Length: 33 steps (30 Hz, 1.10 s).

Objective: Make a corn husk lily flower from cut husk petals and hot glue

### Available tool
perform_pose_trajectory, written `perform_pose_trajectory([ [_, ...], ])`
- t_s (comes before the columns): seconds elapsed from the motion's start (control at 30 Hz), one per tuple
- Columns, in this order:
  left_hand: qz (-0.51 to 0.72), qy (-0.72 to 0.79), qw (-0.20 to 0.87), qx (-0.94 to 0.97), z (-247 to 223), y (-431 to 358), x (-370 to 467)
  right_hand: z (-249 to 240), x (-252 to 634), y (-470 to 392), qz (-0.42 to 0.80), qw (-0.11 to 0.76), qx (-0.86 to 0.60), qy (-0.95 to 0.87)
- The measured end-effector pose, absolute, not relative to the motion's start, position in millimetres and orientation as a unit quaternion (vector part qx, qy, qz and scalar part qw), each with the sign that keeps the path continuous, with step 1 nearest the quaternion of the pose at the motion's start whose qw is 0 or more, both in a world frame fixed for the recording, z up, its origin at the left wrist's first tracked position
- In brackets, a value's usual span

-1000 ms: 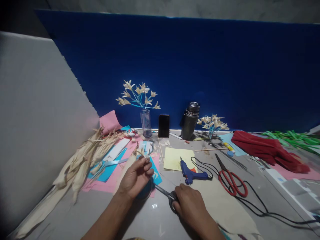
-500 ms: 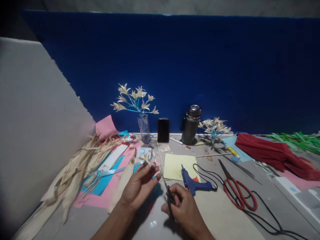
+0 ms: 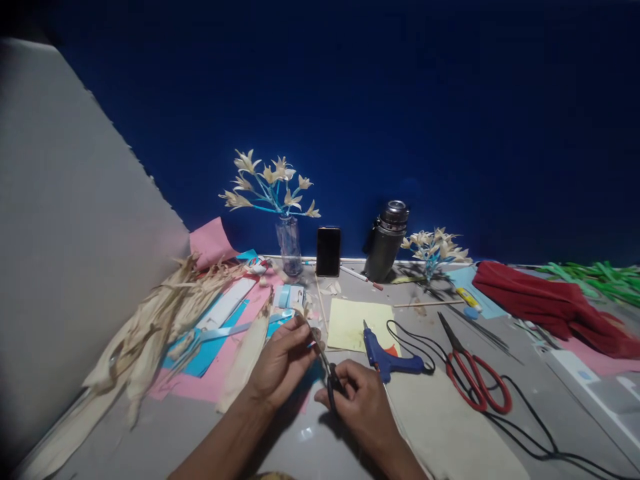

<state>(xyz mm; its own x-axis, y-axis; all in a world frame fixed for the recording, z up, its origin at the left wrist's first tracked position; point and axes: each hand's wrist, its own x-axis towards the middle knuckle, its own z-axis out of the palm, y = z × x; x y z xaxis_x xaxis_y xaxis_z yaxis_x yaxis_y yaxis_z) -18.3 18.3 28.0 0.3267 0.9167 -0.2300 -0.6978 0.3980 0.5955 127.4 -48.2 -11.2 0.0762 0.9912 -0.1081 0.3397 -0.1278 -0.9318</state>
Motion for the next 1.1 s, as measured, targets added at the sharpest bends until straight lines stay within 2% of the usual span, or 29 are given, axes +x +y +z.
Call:
perform_pose_trajectory([
  [0.3, 0.504, 0.276, 0.798, 0.182, 26.1, 16.9, -19.3, -3.0, 125.2, -54.1, 0.415, 0.388, -0.619, -0.543],
  [0.5, 0.491, 0.279, 0.804, 0.184, 24.6, 15.6, -19.7, -9.4, 129.1, -55.7, 0.356, 0.385, -0.629, -0.573],
  [0.73, 0.515, 0.292, 0.78, 0.2, 31.8, 15.3, -22.0, -13.2, 131.7, -56.5, 0.464, 0.419, -0.588, -0.513],
  [0.83, 0.52, 0.308, 0.767, 0.218, 34.1, 15.6, -22.3, -14.5, 134.9, -58.9, 0.436, 0.35, -0.611, -0.561],
  [0.97, 0.539, 0.316, 0.742, 0.242, 34.9, 15.9, -23.6, -19.0, 144.0, -66.0, 0.259, 0.246, -0.683, -0.637],
  [1.1, 0.566, 0.297, 0.719, 0.272, 38.5, 13.9, -26.4, -23.0, 149.8, -72.3, 0.152, 0.167, -0.721, -0.655],
])
